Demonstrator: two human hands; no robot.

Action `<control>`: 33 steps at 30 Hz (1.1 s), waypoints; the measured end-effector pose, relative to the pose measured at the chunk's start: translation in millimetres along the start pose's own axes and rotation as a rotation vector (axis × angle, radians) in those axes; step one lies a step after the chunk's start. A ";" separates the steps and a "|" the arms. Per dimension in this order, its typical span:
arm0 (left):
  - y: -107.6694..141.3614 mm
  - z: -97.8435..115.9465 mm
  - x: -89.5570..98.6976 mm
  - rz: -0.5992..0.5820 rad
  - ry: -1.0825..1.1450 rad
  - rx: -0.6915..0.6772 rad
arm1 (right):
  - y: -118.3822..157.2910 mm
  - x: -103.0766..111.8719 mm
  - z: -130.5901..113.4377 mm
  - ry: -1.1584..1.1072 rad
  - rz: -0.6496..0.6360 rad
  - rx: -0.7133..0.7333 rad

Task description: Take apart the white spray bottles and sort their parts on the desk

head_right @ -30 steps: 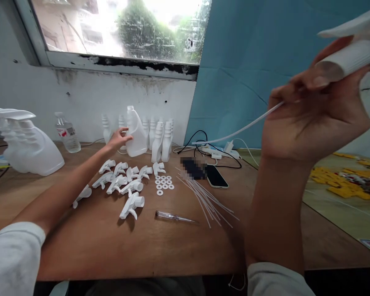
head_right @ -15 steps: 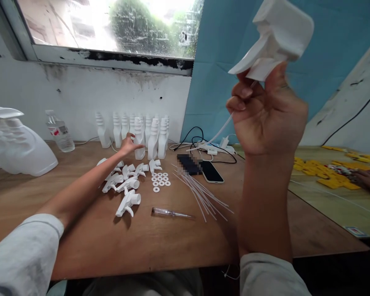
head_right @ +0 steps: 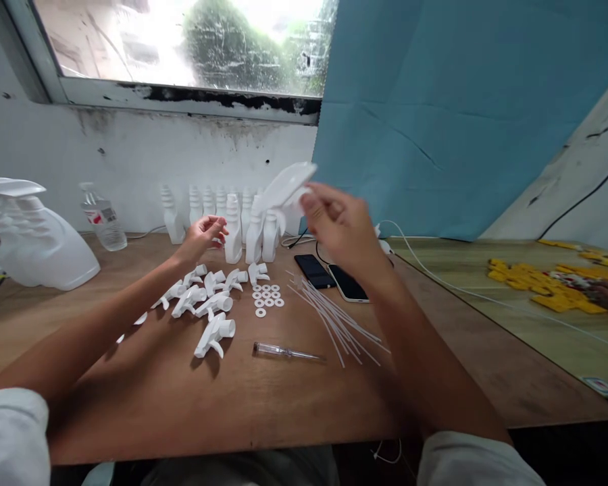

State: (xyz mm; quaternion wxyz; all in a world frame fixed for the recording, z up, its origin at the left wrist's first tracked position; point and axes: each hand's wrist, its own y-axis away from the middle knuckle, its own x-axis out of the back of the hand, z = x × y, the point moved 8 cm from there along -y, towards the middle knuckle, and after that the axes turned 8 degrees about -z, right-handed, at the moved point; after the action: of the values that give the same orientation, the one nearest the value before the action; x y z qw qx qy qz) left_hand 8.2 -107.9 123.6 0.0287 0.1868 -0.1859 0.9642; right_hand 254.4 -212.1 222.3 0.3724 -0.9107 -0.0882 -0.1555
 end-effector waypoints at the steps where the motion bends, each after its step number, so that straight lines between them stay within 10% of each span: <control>1: 14.1 15.4 -12.0 -0.138 0.194 -0.051 | 4.5 -15.7 4.4 0.084 -0.105 -0.045; 5: 74.9 64.9 -49.5 -0.549 0.590 -0.078 | 26.1 -70.4 9.5 0.340 -0.476 -0.045; 10: 99.7 64.4 -49.2 -0.488 0.354 -0.035 | 38.0 -96.2 18.7 0.310 -0.581 -0.066; 18: 124.7 24.2 -40.4 -0.399 0.650 0.243 | 38.3 -59.2 61.1 0.547 -0.480 -0.320; 23: 181.3 -1.0 -99.1 -0.614 1.079 0.584 | 54.9 -37.0 125.8 0.662 -0.693 -0.623; 27: 204.8 -12.0 -129.7 -0.799 1.141 0.601 | 64.4 -31.0 164.3 0.680 -0.751 -0.708; 33: 202.2 -18.6 -124.7 -0.764 1.203 0.623 | 54.9 -36.2 142.3 0.646 -0.626 -0.548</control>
State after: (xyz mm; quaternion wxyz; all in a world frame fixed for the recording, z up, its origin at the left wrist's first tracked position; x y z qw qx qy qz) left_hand 92.3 -287.2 -9.0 0.4012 -0.3179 0.2184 0.8308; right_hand 266.7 -152.1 77.9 0.0643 -0.8105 -0.1929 -0.5494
